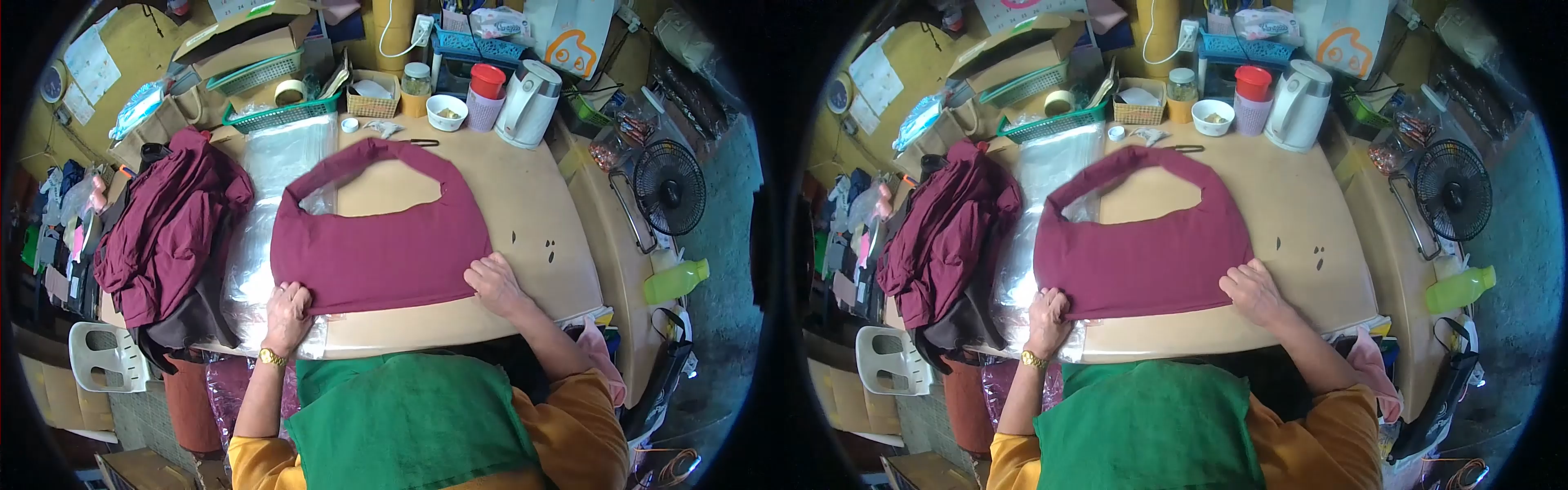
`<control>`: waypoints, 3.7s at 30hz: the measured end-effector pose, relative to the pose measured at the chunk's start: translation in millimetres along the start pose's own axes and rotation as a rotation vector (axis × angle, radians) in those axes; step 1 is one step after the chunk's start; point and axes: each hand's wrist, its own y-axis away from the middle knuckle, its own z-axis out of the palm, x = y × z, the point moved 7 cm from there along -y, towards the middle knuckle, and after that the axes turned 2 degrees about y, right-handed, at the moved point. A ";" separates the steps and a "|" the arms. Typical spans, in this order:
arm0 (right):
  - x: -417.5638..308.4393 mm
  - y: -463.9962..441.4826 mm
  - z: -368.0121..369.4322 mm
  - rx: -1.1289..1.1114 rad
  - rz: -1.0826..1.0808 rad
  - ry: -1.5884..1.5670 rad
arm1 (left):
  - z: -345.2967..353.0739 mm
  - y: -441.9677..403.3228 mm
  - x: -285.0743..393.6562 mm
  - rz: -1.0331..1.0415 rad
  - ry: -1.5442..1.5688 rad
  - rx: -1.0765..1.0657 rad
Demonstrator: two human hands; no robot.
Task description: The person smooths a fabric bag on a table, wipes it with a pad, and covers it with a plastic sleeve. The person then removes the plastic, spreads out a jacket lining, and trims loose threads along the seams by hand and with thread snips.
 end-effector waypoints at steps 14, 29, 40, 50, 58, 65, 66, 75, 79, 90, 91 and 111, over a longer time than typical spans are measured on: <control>-7.9 -34.8 -65.0 -0.089 0.408 -0.041 | -95.6 -7.9 35.7 -0.252 -0.097 -0.106; -8.8 -64.2 50.9 -0.245 0.434 0.028 | 28.8 -32.9 32.9 -0.264 -0.122 -0.170; -13.7 -50.3 -17.4 -0.655 0.343 -0.369 | 5.9 13.9 65.9 -0.282 0.003 -0.367; 178.8 -275.9 127.2 0.042 0.150 -0.347 | 48.5 -37.1 88.1 -0.173 -0.021 -0.279; 192.6 -325.9 180.1 -0.044 0.306 -0.003 | 49.0 -34.9 80.6 -0.270 0.102 -0.263; 80.7 -233.4 80.4 -0.421 0.458 -1.023 | 48.6 -38.0 86.0 -0.161 0.022 -0.252; 57.5 -210.0 74.7 -0.509 0.368 -1.062 | 50.6 -38.4 86.5 -0.151 -0.016 -0.283; -21.2 -131.1 58.4 -0.184 -0.099 -0.462 | 59.2 -40.1 96.6 -0.171 -0.030 -0.265; -42.3 -162.3 76.9 -0.056 -0.225 -0.423 | 62.7 -37.0 96.0 -0.153 -0.038 -0.264; -41.9 -159.1 77.8 -0.008 -0.134 -0.340 | 58.6 -38.1 93.8 -0.157 -0.011 -0.227; -48.1 -164.2 82.0 0.020 -0.125 -0.345 | 60.3 -36.3 94.8 -0.152 -0.018 -0.262; -33.4 -154.1 96.1 -0.168 -0.002 -0.649 | 59.5 -36.7 94.2 -0.174 -0.023 -0.262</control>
